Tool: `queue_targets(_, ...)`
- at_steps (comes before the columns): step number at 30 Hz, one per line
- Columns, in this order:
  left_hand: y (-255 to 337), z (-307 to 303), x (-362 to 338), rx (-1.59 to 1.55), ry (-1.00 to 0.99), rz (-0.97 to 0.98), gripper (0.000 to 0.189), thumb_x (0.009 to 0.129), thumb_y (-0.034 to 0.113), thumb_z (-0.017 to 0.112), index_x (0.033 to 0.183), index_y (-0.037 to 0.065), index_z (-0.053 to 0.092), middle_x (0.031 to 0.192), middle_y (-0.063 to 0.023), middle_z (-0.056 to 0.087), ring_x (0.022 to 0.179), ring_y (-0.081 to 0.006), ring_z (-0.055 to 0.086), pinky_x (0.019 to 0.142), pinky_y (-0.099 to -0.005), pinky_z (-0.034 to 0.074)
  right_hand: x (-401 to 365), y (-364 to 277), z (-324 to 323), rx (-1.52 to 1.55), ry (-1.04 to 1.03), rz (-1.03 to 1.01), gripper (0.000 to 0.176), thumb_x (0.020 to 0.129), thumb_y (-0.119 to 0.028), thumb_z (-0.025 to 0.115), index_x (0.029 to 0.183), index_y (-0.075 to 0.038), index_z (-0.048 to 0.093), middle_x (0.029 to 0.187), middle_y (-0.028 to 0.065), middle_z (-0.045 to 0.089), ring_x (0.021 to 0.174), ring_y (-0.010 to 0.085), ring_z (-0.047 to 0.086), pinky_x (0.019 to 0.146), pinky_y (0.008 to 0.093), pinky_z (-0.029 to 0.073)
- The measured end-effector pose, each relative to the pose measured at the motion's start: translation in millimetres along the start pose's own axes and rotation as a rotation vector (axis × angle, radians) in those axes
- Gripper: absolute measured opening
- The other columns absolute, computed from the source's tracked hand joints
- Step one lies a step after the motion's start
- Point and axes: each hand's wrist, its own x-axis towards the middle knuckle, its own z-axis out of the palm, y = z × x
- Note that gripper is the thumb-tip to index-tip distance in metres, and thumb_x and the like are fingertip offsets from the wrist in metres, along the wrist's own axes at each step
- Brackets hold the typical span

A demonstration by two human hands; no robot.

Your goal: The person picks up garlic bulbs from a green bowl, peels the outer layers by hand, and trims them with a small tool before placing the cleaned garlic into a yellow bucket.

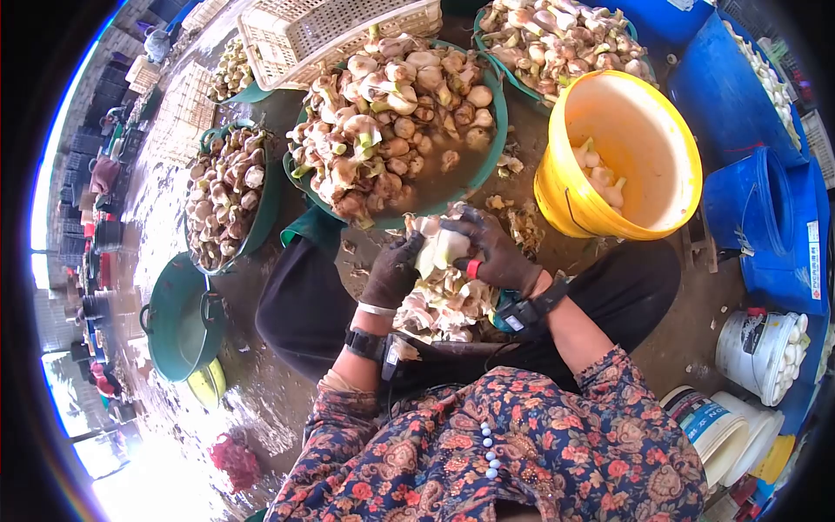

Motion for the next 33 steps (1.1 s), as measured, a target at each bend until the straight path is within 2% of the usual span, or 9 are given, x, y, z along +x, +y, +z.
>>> queue_targets(3, 3.6, -2.2, 4.2, -0.155, -0.099, -0.129, 0.024, 0.085, 0.003, 0.056, 0.108, 0.001, 0.060, 0.088, -0.0118, 0.064, 0.075, -0.0190, 0.062, 0.066, -0.0278, 0.049, -2.7, -6.0, 9.2, -0.575, 0.007, -0.196, 0.040, 0.075, -0.015, 0.066, 0.114, -0.019, 0.059, 0.115, 0.0143, 0.052, 0.105, 0.0299, 0.051, 0.089, 0.0378, 0.044)
queue_targets(6, 12.2, 3.2, 11.7, -1.085, 0.142, -0.796, 0.023, 0.090, 0.016, 0.055, 0.102, -0.002, 0.061, 0.088, -0.0020, 0.063, 0.078, -0.0088, 0.057, 0.068, -0.0212, 0.045, -7.4, 6.1, 23.3, -0.169, 0.185, 0.055, 0.031, 0.075, -0.019, 0.071, 0.104, -0.010, 0.063, 0.103, 0.0102, 0.058, 0.087, 0.0235, 0.058, 0.075, 0.0338, 0.048)
queue_targets(9, 25.6, -14.1, 5.7, -0.482, 0.036, -0.327, 0.022, 0.090, 0.017, 0.055, 0.100, -0.001, 0.061, 0.088, -0.0025, 0.062, 0.081, -0.0083, 0.056, 0.069, -0.0196, 0.044, -7.2, 45.8, 29.7, 0.619, 0.459, 0.461, 0.021, 0.080, -0.019, 0.069, 0.094, -0.005, 0.064, 0.083, 0.0029, 0.061, 0.071, 0.0141, 0.057, 0.067, 0.0272, 0.047)
queue_targets(13, 6.9, -20.9, -46.4, -0.920, 0.113, -0.684, 0.024, 0.090, 0.010, 0.047, 0.111, -0.001, 0.050, 0.100, -0.0125, 0.061, 0.095, -0.0242, 0.060, 0.088, -0.0296, 0.047, -14.1, 93.3, 14.7, 1.013, 0.638, 0.820, 0.018, 0.087, -0.022, 0.060, 0.090, -0.004, 0.063, 0.077, -0.0001, 0.060, 0.068, 0.0084, 0.056, 0.064, 0.0244, 0.047)
queue_targets(14, 14.6, -34.0, -50.9, -1.573, 0.189, -0.652, 0.027, 0.089, 0.013, 0.051, 0.112, 0.000, 0.046, 0.101, -0.0166, 0.061, 0.093, -0.0259, 0.061, 0.087, -0.0326, 0.049, -11.5, 84.0, 12.0, 1.269, 0.620, 0.613, 0.023, 0.088, -0.026, 0.059, 0.091, -0.003, 0.062, 0.077, -0.0002, 0.060, 0.067, 0.0094, 0.058, 0.063, 0.0249, 0.049)
queue_targets(15, 59.5, -48.4, -27.7, -1.359, 0.121, -0.322, 0.029, 0.085, 0.012, 0.058, 0.110, 0.000, 0.049, 0.103, -0.0191, 0.061, 0.088, -0.0263, 0.063, 0.081, -0.0350, 0.052, -10.6, 73.4, 6.6, 1.270, 0.619, 0.614, 0.023, 0.088, -0.026, 0.059, 0.091, -0.003, 0.062, 0.077, -0.0002, 0.060, 0.067, 0.0094, 0.058, 0.063, 0.0249, 0.049)
queue_targets(18, 86.5, -78.6, -4.9, -1.014, -0.206, -0.869, 0.033, 0.079, 0.013, 0.068, 0.106, -0.002, 0.057, 0.102, -0.0123, 0.062, 0.090, -0.0222, 0.062, 0.079, -0.0327, 0.050, -5.5, 63.9, 1.0, 1.457, 0.318, 0.521, 0.025, 0.088, -0.028, 0.059, 0.093, -0.004, 0.062, 0.084, 0.0020, 0.063, 0.072, 0.0105, 0.060, 0.065, 0.0250, 0.050)
queue_targets(21, 51.6, -34.1, 2.3, -0.127, -0.267, -0.375, 0.044, 0.081, 0.022, 0.068, 0.116, -0.001, 0.054, 0.104, -0.0137, 0.062, 0.089, -0.0210, 0.062, 0.077, -0.0309, 0.049, -1.0, 52.9, 1.6, 0.789, 0.468, 0.698, 0.025, 0.086, -0.026, 0.062, 0.095, -0.004, 0.063, 0.087, 0.0031, 0.064, 0.073, 0.0112, 0.060, 0.065, 0.0245, 0.049)
queue_targets(33, 49.1, -0.1, 25.6, 0.018, -0.171, -0.105, 0.017, 0.073, 0.010, 0.071, 0.088, 0.004, 0.066, 0.078, -0.0099, 0.061, 0.069, -0.0273, 0.062, 0.061, -0.0344, 0.048, -7.7, 38.8, 21.2, 0.266, 0.430, 0.390, 0.022, 0.079, -0.020, 0.072, 0.089, -0.003, 0.064, 0.076, -0.0005, 0.061, 0.066, 0.0068, 0.052, 0.059, 0.0235, 0.044)
